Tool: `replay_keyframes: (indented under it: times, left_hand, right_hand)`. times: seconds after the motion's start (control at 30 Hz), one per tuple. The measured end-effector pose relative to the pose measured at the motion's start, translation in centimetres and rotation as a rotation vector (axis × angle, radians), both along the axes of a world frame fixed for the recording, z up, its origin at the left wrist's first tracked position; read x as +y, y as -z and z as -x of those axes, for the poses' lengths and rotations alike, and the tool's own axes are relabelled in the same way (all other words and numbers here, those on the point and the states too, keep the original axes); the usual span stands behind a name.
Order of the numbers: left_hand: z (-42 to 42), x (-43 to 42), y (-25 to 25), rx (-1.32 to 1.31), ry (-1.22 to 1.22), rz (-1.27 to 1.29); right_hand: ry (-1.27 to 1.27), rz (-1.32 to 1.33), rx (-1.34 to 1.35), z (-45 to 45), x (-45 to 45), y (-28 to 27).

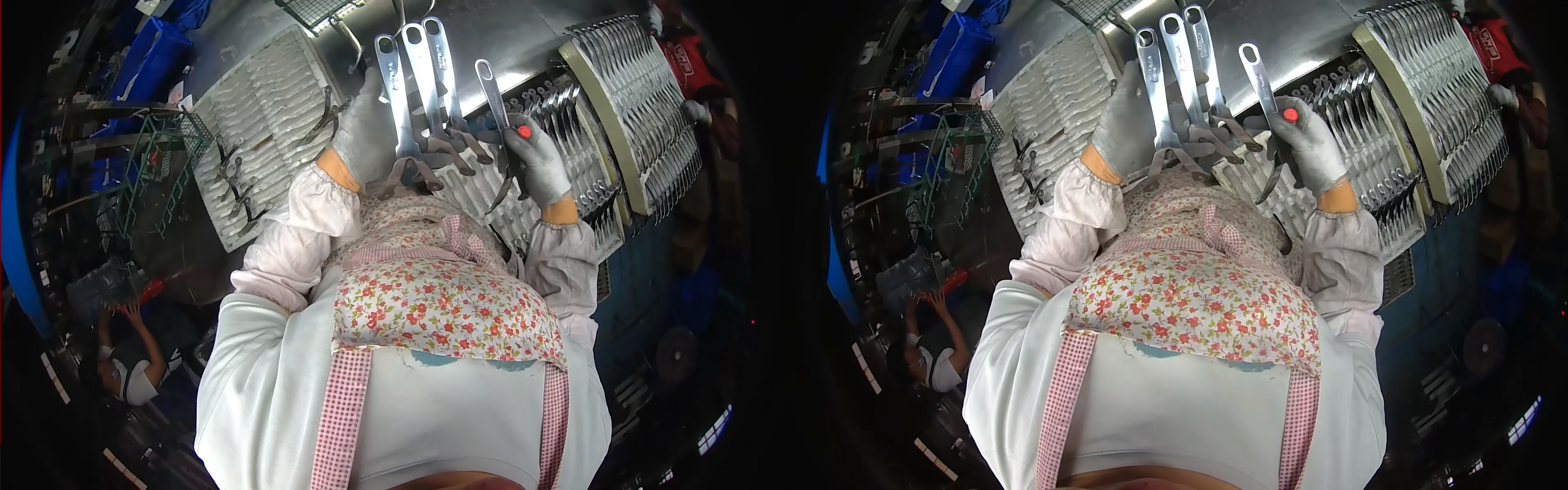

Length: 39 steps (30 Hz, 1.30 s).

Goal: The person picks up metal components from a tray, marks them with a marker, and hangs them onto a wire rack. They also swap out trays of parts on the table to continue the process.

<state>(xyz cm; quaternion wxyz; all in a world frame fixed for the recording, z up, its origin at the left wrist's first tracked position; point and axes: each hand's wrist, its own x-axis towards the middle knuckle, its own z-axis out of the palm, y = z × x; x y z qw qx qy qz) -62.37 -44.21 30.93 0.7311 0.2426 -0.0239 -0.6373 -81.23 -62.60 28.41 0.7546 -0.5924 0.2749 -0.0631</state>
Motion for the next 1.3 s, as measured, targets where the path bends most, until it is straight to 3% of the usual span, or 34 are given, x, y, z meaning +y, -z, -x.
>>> replay_keyframes:
  times: [0.2, 0.33, 0.47, 0.7, 0.93, 1.07, 1.2, 1.23, 1.3]
  left_hand:
    - [-0.1, 0.7, 0.3, -0.111, -0.085, -0.079]
    - [-0.4, 1.3, 0.4, -0.049, -0.018, -0.087]
    - [-0.4, 1.6, 1.4, -0.042, -0.088, -0.122]
    - [-0.8, 2.4, 2.1, -0.055, 0.005, -0.078]
    - [-0.6, 2.3, 0.8, -0.075, -0.064, -0.134]
    - [-1.0, 2.8, 1.7, -0.068, -0.020, -0.069]
    - [-0.4, 2.3, 0.6, -0.113, -0.045, -0.095]
    - [-0.2, 2.2, 1.3, -0.266, -0.104, -0.180]
    - [-0.6, 2.8, 1.4, -0.168, -0.014, -0.095]
  right_hand:
    - [0.057, -0.178, -0.122, -0.9, 1.1, -2.1]
    - [-0.163, 0.080, -0.211, -1.1, -0.3, -1.1]
    - [-0.119, -0.105, -0.216, -1.9, 0.4, -1.6]
    - [-0.074, -0.082, -0.256, -1.9, 0.8, -0.9]
    - [0.029, -0.019, -0.161, -1.9, 1.2, -0.1]
    - [0.088, 0.234, -0.033, -1.5, 1.3, -0.2]
    - [0.110, 0.319, -0.036, -1.5, 1.3, -0.9]
    - [0.106, 0.414, 0.038, -1.4, 1.3, -1.0]
    - [0.143, 0.277, 0.002, -1.6, 1.5, -1.0]
